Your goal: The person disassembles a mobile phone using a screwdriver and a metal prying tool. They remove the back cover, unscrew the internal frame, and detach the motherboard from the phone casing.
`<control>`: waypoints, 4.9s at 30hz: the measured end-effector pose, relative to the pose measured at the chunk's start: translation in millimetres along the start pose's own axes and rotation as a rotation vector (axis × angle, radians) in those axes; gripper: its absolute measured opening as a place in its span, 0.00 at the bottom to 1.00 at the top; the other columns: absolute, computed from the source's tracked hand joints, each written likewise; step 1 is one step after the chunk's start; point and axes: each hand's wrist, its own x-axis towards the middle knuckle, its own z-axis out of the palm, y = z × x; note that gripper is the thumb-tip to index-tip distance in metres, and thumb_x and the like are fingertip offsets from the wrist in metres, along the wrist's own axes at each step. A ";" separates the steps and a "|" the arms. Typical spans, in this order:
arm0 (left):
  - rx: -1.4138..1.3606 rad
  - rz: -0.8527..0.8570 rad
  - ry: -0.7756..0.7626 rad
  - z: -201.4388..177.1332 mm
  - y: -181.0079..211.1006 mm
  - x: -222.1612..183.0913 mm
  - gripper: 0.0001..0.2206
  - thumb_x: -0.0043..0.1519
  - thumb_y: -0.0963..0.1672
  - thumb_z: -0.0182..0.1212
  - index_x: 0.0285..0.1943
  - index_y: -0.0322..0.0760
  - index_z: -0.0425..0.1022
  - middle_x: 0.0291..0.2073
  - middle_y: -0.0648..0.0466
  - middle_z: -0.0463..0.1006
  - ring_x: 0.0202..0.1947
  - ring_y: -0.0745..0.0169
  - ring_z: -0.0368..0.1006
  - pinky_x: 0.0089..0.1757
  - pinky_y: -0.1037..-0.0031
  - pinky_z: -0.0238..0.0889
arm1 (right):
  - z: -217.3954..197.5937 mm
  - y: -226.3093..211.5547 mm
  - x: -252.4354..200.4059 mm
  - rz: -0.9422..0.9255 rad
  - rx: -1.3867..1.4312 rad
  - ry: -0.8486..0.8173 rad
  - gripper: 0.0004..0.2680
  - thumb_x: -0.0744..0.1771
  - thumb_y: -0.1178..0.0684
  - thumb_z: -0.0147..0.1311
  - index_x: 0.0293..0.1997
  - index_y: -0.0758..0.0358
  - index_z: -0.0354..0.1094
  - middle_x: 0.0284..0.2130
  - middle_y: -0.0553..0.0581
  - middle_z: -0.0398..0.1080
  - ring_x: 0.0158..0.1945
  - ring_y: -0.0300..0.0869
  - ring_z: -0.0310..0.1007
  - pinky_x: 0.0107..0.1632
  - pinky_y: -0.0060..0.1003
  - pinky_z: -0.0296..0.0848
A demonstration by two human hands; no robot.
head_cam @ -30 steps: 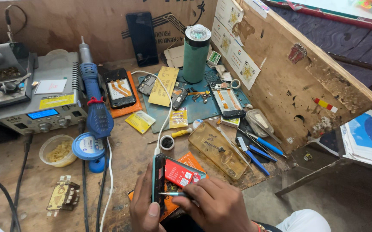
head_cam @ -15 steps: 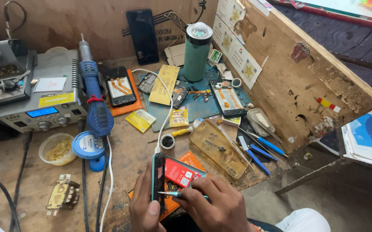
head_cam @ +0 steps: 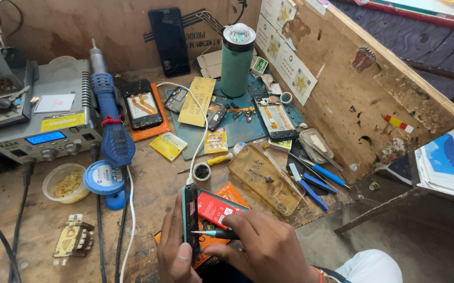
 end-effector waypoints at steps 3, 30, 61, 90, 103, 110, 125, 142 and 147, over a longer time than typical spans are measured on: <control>-0.014 0.032 -0.004 1.4 -0.7 1.3 0.39 0.61 0.56 0.34 0.74 0.19 0.58 0.65 0.32 0.72 0.65 0.41 0.72 0.63 0.60 0.59 | 0.4 0.3 2.8 0.110 -0.099 -0.170 0.09 0.65 0.44 0.66 0.36 0.55 0.71 0.28 0.51 0.72 0.31 0.46 0.76 0.34 0.42 0.74; -0.255 -0.290 0.191 15.2 -2.4 -4.8 0.29 0.57 0.46 0.48 0.69 0.27 0.62 0.52 0.37 0.77 0.51 0.50 0.74 0.53 0.63 0.65 | -1.6 -2.9 8.0 0.048 -0.004 -0.059 0.08 0.65 0.49 0.66 0.40 0.59 0.73 0.32 0.54 0.72 0.33 0.48 0.77 0.33 0.40 0.75; -0.343 -0.253 0.074 12.9 8.5 6.7 0.30 0.64 0.45 0.37 0.78 0.27 0.55 0.39 0.48 0.79 0.35 0.66 0.73 0.41 0.74 0.71 | 16.1 -2.6 13.0 0.241 0.023 -0.041 0.08 0.65 0.53 0.62 0.46 0.60 0.73 0.37 0.55 0.73 0.36 0.48 0.75 0.38 0.41 0.71; -0.449 -0.159 0.085 15.9 -0.6 1.2 0.37 0.59 0.44 0.45 0.81 0.26 0.44 0.68 0.39 0.65 0.67 0.50 0.65 0.66 0.63 0.54 | 38.7 25.2 -3.2 0.636 0.649 0.121 0.08 0.70 0.63 0.55 0.44 0.62 0.55 0.40 0.57 0.73 0.41 0.36 0.72 0.43 0.31 0.72; -0.646 -0.202 0.205 16.4 -3.9 3.3 0.31 0.58 0.39 0.47 0.74 0.26 0.48 0.55 0.39 0.70 0.48 0.57 0.74 0.52 0.65 0.72 | 22.8 49.3 -20.8 0.606 0.346 -0.075 0.13 0.66 0.58 0.62 0.34 0.63 0.52 0.37 0.57 0.80 0.32 0.34 0.80 0.32 0.28 0.76; -0.589 -0.135 0.210 11.1 -4.9 -4.4 0.18 0.66 0.36 0.58 0.61 0.31 0.56 0.46 0.43 0.78 0.42 0.59 0.81 0.45 0.69 0.78 | 8.6 55.7 -44.2 0.814 0.878 0.225 0.09 0.70 0.50 0.54 0.40 0.64 0.60 0.24 0.47 0.66 0.26 0.28 0.62 0.27 0.22 0.59; -0.464 -0.056 0.312 -3.6 13.3 -17.8 0.10 0.64 0.36 0.65 0.53 0.22 0.78 0.45 0.53 0.75 0.42 0.73 0.73 0.43 0.81 0.68 | -8.6 -6.1 -15.3 0.395 0.350 0.059 0.09 0.66 0.58 0.61 0.48 0.70 0.74 0.30 0.55 0.75 0.30 0.33 0.72 0.34 0.27 0.68; -0.061 0.216 0.182 -13.1 29.6 -8.5 0.20 0.54 0.34 0.67 0.58 0.29 0.78 0.48 0.47 0.76 0.42 0.62 0.80 0.44 0.78 0.75 | -20.4 -5.1 -3.4 0.266 0.231 0.054 0.11 0.61 0.58 0.66 0.46 0.63 0.74 0.34 0.55 0.71 0.34 0.35 0.73 0.35 0.28 0.71; -0.049 0.267 0.076 -14.6 30.2 -8.3 0.23 0.54 0.33 0.63 0.61 0.27 0.75 0.59 0.39 0.78 0.55 0.53 0.82 0.51 0.73 0.76 | -21.7 0.6 -14.4 0.689 0.162 -0.152 0.07 0.64 0.59 0.65 0.43 0.60 0.83 0.26 0.53 0.73 0.29 0.39 0.68 0.30 0.32 0.68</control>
